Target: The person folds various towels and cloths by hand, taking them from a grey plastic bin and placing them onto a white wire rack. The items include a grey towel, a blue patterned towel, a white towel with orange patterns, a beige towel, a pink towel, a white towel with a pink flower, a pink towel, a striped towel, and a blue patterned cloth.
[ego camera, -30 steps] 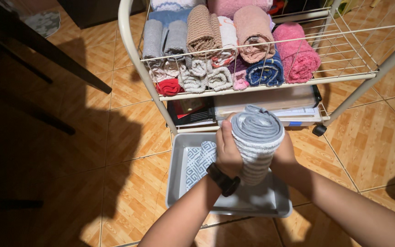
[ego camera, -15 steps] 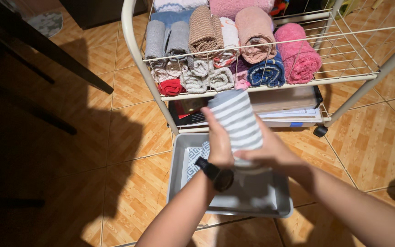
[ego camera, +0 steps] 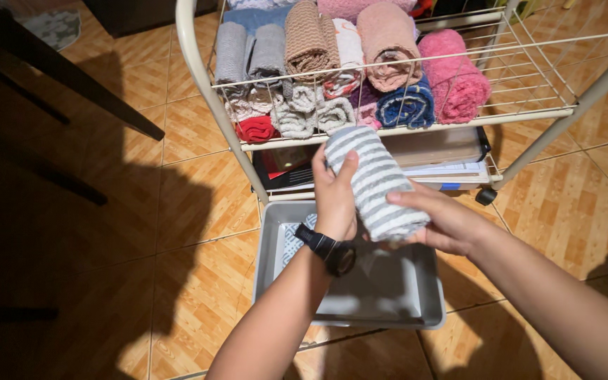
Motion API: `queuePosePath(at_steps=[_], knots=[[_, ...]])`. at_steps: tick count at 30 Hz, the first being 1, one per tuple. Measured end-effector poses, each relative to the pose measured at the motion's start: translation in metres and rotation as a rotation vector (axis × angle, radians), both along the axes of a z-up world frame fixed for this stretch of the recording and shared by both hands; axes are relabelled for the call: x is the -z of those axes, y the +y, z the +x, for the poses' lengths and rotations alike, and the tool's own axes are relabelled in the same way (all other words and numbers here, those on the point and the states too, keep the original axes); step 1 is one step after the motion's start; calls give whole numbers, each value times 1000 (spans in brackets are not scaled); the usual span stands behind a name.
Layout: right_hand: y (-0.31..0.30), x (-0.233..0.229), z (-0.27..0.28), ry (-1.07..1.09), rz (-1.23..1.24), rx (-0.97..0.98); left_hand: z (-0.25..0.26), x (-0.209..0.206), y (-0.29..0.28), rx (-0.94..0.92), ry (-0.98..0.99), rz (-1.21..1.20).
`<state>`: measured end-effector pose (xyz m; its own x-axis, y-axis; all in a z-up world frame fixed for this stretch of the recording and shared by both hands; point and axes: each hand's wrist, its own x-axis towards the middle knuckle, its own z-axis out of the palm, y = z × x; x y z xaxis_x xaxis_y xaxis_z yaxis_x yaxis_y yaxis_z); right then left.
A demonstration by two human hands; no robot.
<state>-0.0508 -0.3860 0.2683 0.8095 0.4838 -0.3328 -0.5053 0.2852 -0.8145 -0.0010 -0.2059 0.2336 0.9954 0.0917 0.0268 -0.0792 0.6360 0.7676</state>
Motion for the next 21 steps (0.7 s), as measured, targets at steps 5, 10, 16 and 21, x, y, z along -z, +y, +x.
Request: queuePosePath(at_steps=[5,10,16,21], knots=[[-9,3,-3,-112,-240,79,-7,-17,-8,-3,-111,29],[-46,-34,11,-667,-416,344,-14,-38,-7,118,-207,18],[-106,-114,122,-1108,-316,613,-3,-9,13,68,-192,238],[-116,-123,228,-677,-692,673,-2,3,38,90,83,306]])
